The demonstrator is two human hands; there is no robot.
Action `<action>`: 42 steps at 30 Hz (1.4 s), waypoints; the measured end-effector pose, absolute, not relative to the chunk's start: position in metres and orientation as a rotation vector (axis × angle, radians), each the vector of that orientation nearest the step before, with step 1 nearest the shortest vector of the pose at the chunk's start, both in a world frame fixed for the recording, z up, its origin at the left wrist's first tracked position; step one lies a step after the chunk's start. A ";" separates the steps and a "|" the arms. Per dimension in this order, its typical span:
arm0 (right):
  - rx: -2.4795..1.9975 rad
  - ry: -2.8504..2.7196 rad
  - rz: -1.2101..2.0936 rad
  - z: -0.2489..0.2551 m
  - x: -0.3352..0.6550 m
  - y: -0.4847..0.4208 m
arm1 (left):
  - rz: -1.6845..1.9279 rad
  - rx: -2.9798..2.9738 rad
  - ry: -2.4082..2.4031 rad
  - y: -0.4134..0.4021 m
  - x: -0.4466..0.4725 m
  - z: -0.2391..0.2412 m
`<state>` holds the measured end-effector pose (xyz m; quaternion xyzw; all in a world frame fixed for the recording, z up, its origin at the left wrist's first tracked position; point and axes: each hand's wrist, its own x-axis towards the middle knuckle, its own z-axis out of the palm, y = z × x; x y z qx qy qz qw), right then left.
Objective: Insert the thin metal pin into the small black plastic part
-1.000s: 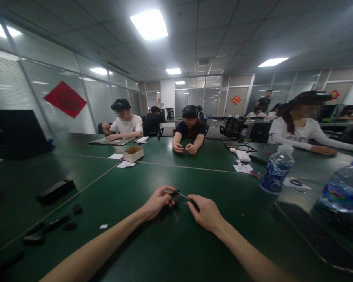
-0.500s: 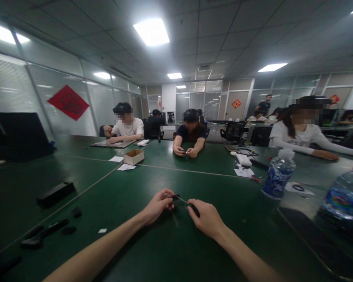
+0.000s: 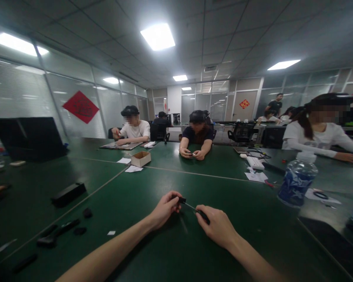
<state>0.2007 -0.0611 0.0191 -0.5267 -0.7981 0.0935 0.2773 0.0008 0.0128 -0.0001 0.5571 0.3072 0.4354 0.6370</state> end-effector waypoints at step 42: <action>-1.399 -2.154 0.185 0.012 0.203 -0.057 | 1.015 1.137 0.695 0.012 0.003 -0.001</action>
